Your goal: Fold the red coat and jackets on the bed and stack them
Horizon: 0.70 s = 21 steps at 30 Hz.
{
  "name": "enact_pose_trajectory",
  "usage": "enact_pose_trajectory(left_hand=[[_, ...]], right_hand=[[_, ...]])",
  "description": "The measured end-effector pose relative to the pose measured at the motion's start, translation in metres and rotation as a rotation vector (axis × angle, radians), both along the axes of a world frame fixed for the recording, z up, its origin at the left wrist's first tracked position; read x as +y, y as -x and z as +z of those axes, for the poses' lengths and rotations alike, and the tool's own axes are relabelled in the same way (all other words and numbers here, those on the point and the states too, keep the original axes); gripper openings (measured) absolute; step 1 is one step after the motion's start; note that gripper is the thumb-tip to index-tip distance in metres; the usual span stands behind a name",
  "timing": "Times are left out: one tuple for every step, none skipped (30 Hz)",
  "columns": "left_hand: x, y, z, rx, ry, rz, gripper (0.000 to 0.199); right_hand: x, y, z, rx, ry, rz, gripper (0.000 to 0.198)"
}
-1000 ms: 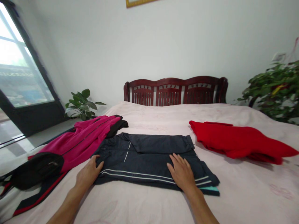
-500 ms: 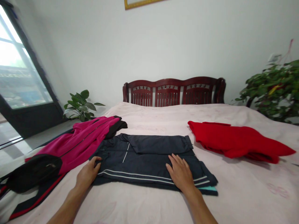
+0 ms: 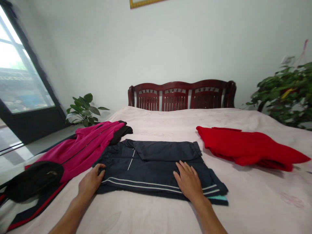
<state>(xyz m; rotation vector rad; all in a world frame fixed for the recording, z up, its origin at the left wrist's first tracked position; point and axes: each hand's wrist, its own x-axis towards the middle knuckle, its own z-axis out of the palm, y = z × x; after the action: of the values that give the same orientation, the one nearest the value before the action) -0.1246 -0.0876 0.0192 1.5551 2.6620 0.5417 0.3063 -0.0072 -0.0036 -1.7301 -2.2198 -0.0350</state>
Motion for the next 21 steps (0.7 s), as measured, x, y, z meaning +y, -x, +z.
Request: enact_pose_trajectory(left_hand=[[0.0,0.001,0.001,0.031,-0.025,-0.01,0.028],[0.0,0.001,0.002,0.07,-0.059,-0.023,0.027],[0.0,0.002,0.004,0.112,-0.099,-0.039,0.026],[0.002,0.003,0.007,0.146,-0.138,-0.058,0.025],[0.004,0.003,0.011,0.161,-0.17,-0.075,0.025],[0.008,0.003,0.016,0.154,-0.193,-0.092,0.024],[0.014,0.002,0.022,0.129,-0.207,-0.111,0.023],[0.021,0.001,0.028,0.095,-0.212,-0.134,0.021],[0.03,-0.001,0.035,0.06,-0.206,-0.154,0.02],[0.04,-0.003,0.041,0.035,-0.188,-0.171,0.02],[0.05,-0.005,0.047,0.025,-0.162,-0.185,0.02],[0.062,-0.007,0.052,0.027,-0.134,-0.196,0.02],[0.073,-0.01,0.056,0.035,-0.109,-0.206,0.02],[0.084,-0.012,0.059,0.045,-0.089,-0.215,0.021],[0.095,-0.014,0.06,0.058,-0.075,-0.225,0.021],[0.105,-0.015,0.061,0.071,-0.068,-0.238,0.022],[0.114,-0.016,0.06,0.084,-0.065,-0.253,0.022],[0.123,-0.018,0.058,0.098,-0.06,-0.269,0.024],[0.13,-0.018,0.056,0.113,-0.055,-0.286,0.025],[0.137,-0.019,0.053,0.129,-0.05,-0.302,0.027],[0.143,-0.02,0.05,0.144,-0.046,-0.317,0.03]], right_hand=[[0.0,0.0,-0.001,0.004,-0.005,0.001,0.051],[0.0,-0.001,-0.001,0.007,-0.009,0.001,0.05],[0.0,-0.001,-0.001,0.012,-0.013,-0.001,0.05],[0.0,0.0,-0.001,0.019,-0.016,-0.006,0.049],[-0.001,0.003,0.001,0.03,-0.021,-0.007,0.047],[-0.002,0.006,0.004,0.046,-0.031,0.001,0.045],[-0.004,0.012,0.009,0.068,-0.049,0.026,0.043],[-0.006,0.02,0.015,0.094,-0.069,0.069,0.04],[-0.008,0.03,0.023,0.12,-0.089,0.124,0.038],[-0.01,0.043,0.032,0.143,-0.104,0.185,0.036],[-0.011,0.056,0.041,0.162,-0.109,0.241,0.033],[-0.011,0.071,0.05,0.175,-0.101,0.281,0.031],[-0.011,0.087,0.058,0.185,-0.087,0.304,0.029],[-0.009,0.102,0.064,0.189,-0.07,0.311,0.027],[-0.006,0.117,0.068,0.186,-0.06,0.308,0.025],[-0.002,0.131,0.071,0.175,-0.054,0.298,0.023],[0.002,0.143,0.072,0.157,-0.053,0.288,0.021],[0.007,0.154,0.072,0.133,-0.058,0.279,0.019],[0.011,0.163,0.072,0.107,-0.065,0.273,0.019],[0.015,0.17,0.07,0.08,-0.07,0.266,0.02],[0.019,0.176,0.069,0.054,-0.069,0.257,0.023]])
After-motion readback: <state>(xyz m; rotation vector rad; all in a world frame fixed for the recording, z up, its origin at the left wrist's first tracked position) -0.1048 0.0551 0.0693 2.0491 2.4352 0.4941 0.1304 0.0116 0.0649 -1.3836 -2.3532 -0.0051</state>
